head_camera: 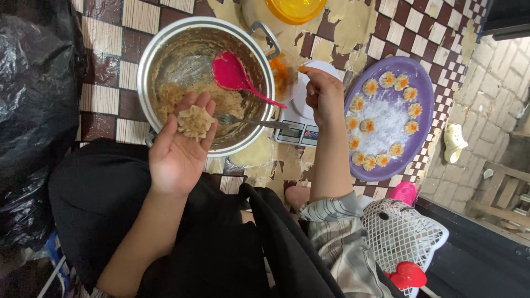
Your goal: A person is manually preparing small dumplings by filling dough with a mixture and placing them on a tray.
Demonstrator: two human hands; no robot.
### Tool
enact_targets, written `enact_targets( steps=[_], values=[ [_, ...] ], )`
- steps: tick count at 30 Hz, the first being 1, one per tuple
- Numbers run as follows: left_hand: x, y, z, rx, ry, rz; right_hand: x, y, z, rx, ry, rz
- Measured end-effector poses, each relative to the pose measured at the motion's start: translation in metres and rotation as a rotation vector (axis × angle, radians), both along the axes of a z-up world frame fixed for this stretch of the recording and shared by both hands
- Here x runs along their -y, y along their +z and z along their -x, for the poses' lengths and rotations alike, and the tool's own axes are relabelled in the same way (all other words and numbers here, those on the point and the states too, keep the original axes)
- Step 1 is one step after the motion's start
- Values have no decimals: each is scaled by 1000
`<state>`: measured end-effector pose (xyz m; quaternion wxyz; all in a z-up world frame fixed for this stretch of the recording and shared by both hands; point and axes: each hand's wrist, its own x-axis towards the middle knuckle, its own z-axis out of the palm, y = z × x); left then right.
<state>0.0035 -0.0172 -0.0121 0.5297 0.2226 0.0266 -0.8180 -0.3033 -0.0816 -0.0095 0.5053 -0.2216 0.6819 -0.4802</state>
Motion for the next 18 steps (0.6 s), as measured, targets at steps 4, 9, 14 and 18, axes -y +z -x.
enact_targets(
  steps=[4,9,14,18],
  values=[
    [2,4,6,-37,12,-47,-17,39,-31,-137,119,96],
    [-2,-14,12,-113,-30,-71,-50,70,-91,-454,507,398],
    [-5,-15,13,-14,-74,18,-65,54,-125,-1022,660,688],
    [-6,-12,15,-12,-79,21,-70,48,-138,-1625,676,875]
  ],
)
